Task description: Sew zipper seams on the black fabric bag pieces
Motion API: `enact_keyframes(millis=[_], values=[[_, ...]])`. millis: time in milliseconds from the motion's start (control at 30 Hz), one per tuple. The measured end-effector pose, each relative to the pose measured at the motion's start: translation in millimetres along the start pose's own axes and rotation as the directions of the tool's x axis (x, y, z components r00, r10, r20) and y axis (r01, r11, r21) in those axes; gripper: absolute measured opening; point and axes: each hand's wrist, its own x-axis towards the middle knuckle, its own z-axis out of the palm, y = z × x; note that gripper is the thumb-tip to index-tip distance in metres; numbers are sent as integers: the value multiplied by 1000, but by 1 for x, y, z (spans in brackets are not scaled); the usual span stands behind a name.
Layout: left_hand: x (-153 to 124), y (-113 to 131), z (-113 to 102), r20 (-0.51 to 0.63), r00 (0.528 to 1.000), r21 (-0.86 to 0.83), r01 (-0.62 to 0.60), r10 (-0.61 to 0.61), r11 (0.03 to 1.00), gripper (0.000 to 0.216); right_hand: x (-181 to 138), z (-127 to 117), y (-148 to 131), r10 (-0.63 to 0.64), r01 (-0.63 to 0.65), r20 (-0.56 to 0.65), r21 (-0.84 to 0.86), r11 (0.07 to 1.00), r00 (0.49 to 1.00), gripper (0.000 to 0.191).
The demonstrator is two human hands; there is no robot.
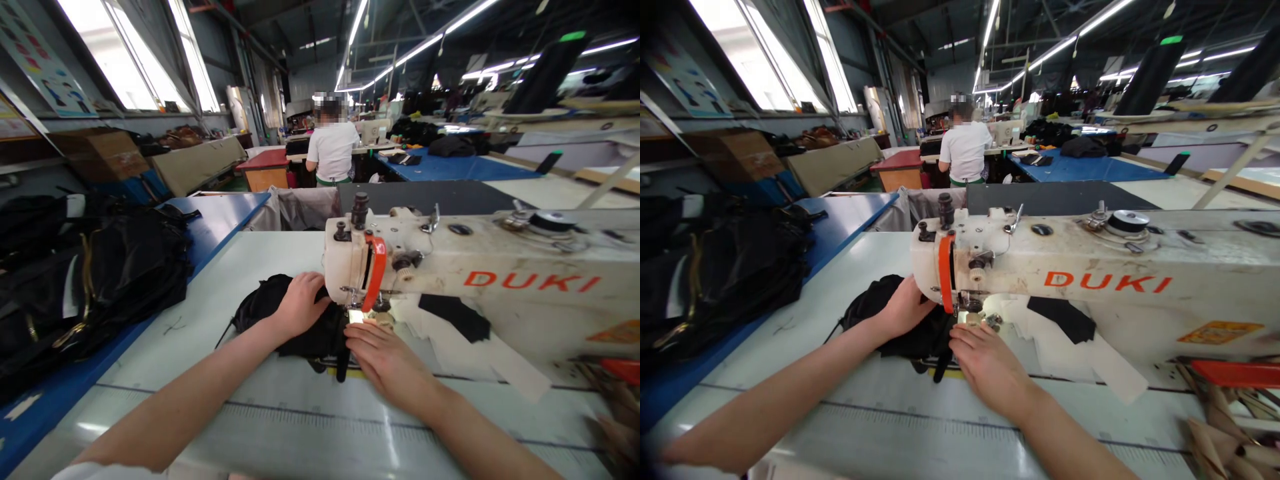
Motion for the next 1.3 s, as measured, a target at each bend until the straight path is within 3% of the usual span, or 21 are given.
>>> enact_keyframes(millis=[67, 200, 400, 833, 1300], values=[[-19, 14, -11, -3, 997, 55, -77, 77, 996, 14, 1, 0, -2, -9, 9, 0, -10, 1000, 1000, 23], [-46, 37, -19, 231, 914, 8, -343, 332, 939, 23, 3, -3, -5, -22, 22, 8, -32, 999, 1000, 21], [-51, 32, -15, 366, 858, 132, -431, 360, 893, 23, -3, -2, -7, -31, 29, -24, -96, 995, 999, 21], [-57, 28, -9, 308, 904, 183, -361, 295, 914, 32, -3, 0, -10, -6, 1, -60, -85, 996, 998, 20], [-66, 34, -17, 318, 915, 109, -296, 249, 949, 31, -3, -4, -10, 3, -3, -67, 2, 1000, 998, 21]])
